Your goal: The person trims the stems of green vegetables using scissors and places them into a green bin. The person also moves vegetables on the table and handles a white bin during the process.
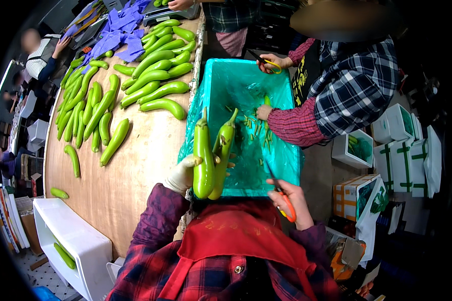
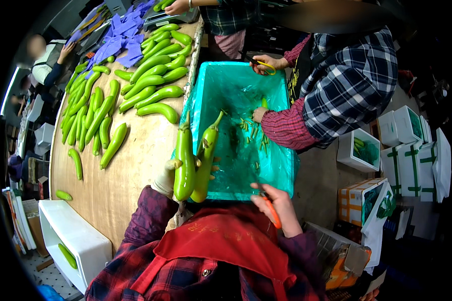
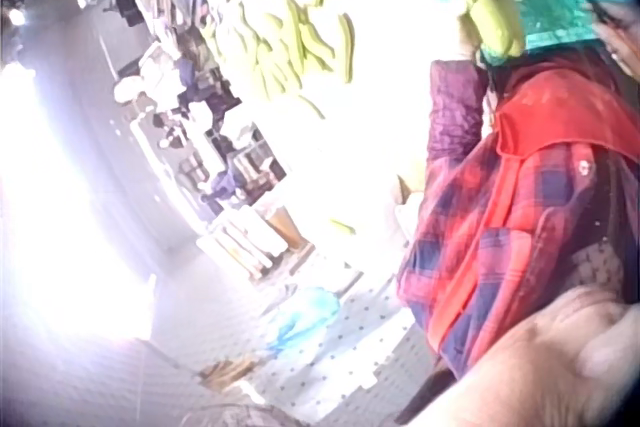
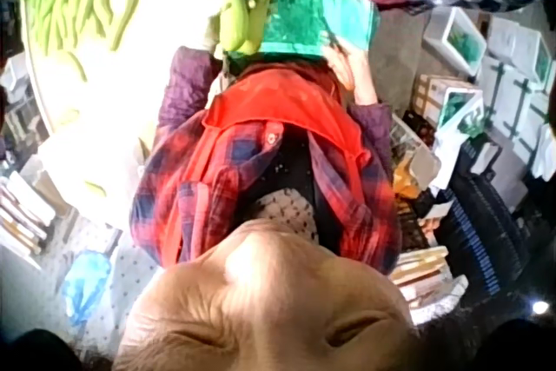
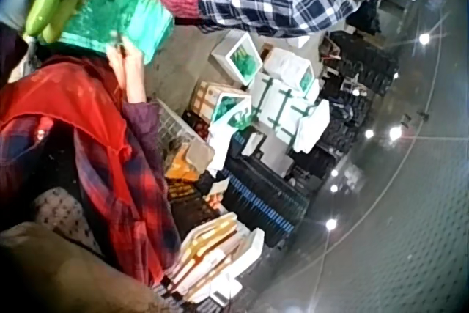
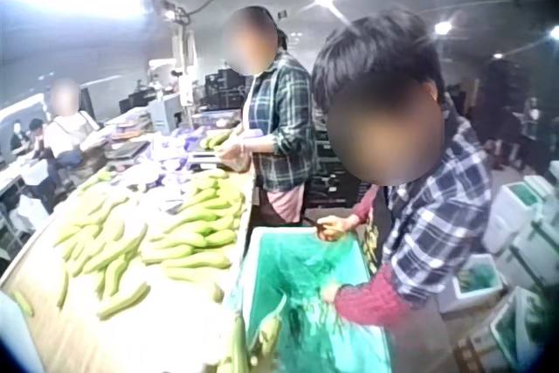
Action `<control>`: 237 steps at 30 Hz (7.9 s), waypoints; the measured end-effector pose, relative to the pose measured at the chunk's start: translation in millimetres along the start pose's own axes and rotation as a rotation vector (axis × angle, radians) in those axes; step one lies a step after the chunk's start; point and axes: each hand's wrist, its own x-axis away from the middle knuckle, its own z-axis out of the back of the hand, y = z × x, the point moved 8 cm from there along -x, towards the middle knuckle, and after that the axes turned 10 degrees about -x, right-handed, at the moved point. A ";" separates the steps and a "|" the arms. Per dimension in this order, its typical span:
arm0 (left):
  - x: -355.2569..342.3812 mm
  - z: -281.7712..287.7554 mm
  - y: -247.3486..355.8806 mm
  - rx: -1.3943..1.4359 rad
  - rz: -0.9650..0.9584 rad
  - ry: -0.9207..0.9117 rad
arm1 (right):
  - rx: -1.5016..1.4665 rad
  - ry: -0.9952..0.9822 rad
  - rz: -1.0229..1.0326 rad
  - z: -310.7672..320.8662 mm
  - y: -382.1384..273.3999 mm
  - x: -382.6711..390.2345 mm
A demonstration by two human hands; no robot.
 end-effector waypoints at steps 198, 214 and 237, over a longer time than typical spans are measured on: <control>91.7 104.5 60.2 0.501 -0.608 0.601 | 0.100 -0.353 -0.192 -118.3 54.2 -30.8; 106.3 152.5 57.9 0.260 -0.576 0.810 | 0.196 -0.424 -0.259 -112.8 72.0 -32.2; -53.2 330.2 263.2 -0.137 -0.326 1.232 | 0.246 -0.360 -0.269 -104.8 62.9 -38.6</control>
